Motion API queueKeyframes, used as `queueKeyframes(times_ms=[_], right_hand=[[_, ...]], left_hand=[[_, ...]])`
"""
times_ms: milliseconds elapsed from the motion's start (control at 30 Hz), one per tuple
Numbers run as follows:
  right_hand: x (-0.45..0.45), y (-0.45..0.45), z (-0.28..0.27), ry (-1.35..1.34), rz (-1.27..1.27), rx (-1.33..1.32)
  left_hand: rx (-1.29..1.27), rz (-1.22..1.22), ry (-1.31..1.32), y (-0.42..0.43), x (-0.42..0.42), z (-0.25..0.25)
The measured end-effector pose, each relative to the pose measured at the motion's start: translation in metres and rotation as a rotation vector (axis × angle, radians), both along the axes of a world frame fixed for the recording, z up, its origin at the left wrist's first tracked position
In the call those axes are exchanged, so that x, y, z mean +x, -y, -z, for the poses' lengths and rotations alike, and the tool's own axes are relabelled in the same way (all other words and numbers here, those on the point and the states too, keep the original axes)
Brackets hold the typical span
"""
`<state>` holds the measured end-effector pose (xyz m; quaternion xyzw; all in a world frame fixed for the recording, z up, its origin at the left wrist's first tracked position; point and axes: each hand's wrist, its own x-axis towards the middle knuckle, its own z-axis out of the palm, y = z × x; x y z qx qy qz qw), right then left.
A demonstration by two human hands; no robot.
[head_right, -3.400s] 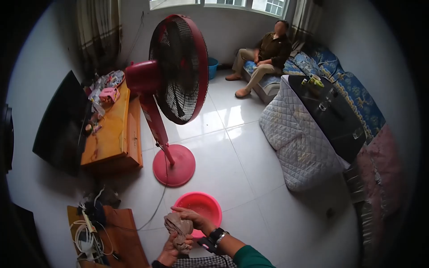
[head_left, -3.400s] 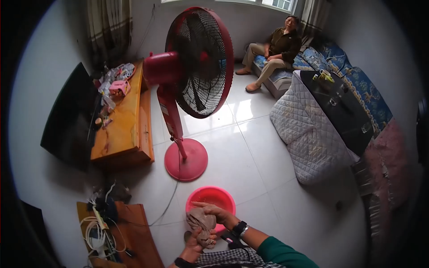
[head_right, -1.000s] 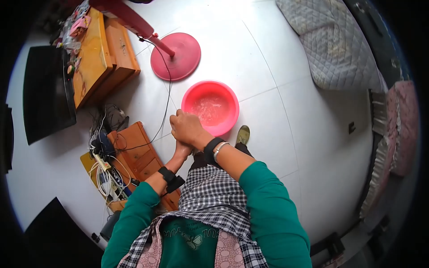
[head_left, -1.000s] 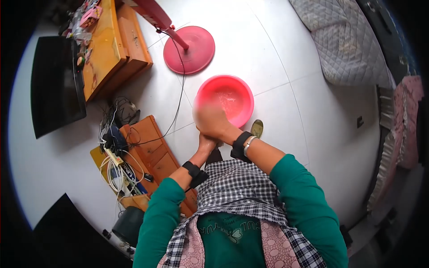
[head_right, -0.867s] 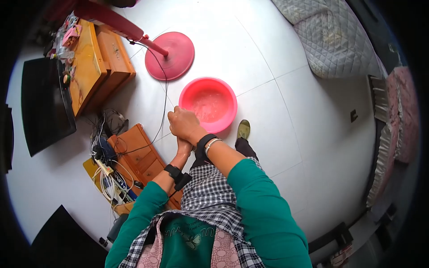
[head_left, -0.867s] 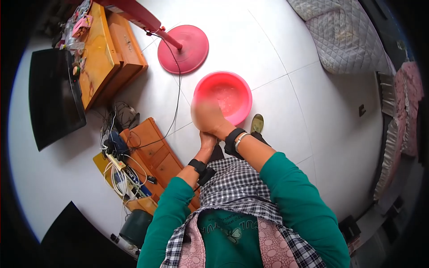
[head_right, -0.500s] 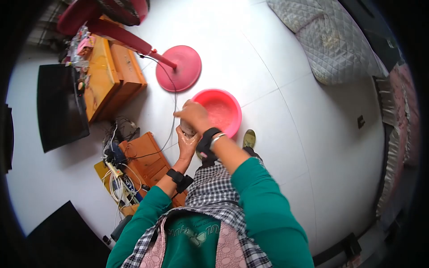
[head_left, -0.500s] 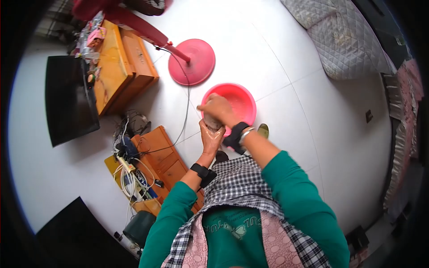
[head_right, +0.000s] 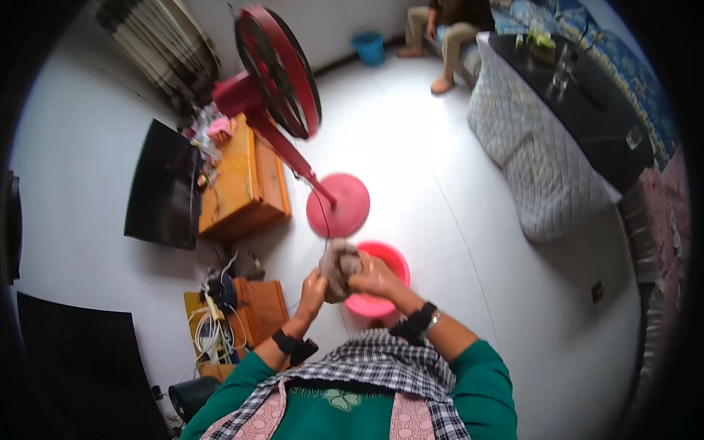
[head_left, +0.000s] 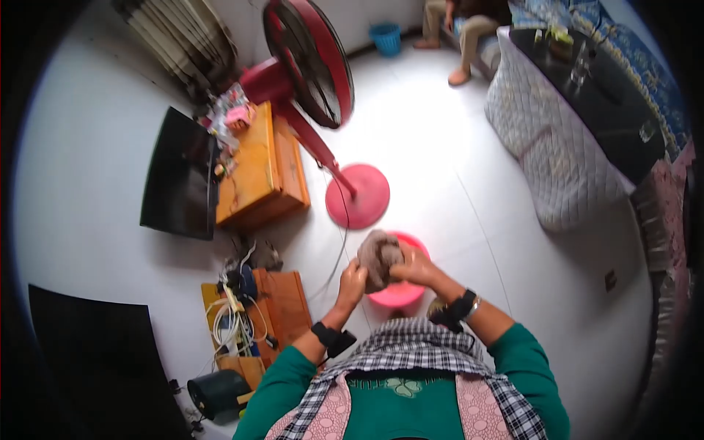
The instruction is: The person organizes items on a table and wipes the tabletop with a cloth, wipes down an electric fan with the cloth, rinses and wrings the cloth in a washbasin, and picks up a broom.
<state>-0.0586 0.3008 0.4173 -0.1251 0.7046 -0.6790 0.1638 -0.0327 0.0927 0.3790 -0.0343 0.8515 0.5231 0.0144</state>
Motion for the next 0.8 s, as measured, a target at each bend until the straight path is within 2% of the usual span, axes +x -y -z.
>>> queueKeyframes(times_ms=[67,133,167,200,267,300,333,400,433,467,533,600,667,733,767,800], right_hand=[[0.008,-0.007,-0.021,-0.252,-0.009,0.287],[0.014,-0.018,-0.060,-0.216,-0.081,0.419],[0.018,-0.024,-0.092,-0.075,-0.162,0.478],[0.021,-0.026,-0.103,-0.088,-0.145,0.491],[0.021,-0.035,-0.118,-0.007,-0.137,0.292],[0.020,-0.035,-0.120,0.048,-0.132,0.255],[0.021,-0.030,-0.131,-0.023,-0.137,0.351],[0.020,-0.024,-0.141,-0.122,-0.170,0.261],[0.018,-0.023,-0.148,-0.133,-0.158,0.266],[0.014,-0.026,-0.160,-0.169,-0.161,0.282],[0.006,-0.042,-0.187,-0.303,-0.125,0.255],[0.001,-0.065,-0.213,-0.382,-0.076,0.230],[-0.002,-0.095,-0.241,-0.434,-0.094,0.331],[-0.017,-0.137,-0.242,-0.963,-0.107,0.327],[-0.020,-0.162,-0.242,-0.802,-0.039,0.147],[-0.024,-0.190,-0.244,-0.638,0.027,-0.026]], left_hand=[[-0.107,0.106,-0.104,-0.002,0.005,-0.042],[-0.103,0.137,-0.142,0.005,-0.003,-0.057],[-0.112,0.175,-0.140,0.009,-0.004,-0.062],[0.135,0.146,-0.140,0.012,-0.009,-0.071],[0.552,0.007,0.168,0.020,-0.030,-0.099],[0.645,0.178,0.200,0.019,-0.031,-0.111],[0.796,0.306,0.277,0.011,-0.032,-0.115],[0.704,0.603,0.238,-0.013,-0.020,-0.123],[0.724,0.664,0.118,-0.031,-0.010,-0.132],[0.835,0.603,0.110,-0.040,-0.004,-0.147],[0.638,0.623,0.060,-0.035,-0.016,-0.127],[0.627,0.630,0.071,-0.042,-0.027,-0.123],[0.672,0.713,0.062,-0.060,-0.035,-0.141],[0.632,0.644,0.009,-0.079,-0.050,-0.166],[0.619,0.519,-0.043,-0.083,-0.060,-0.167],[0.779,0.416,-0.185,-0.095,-0.071,-0.164]])
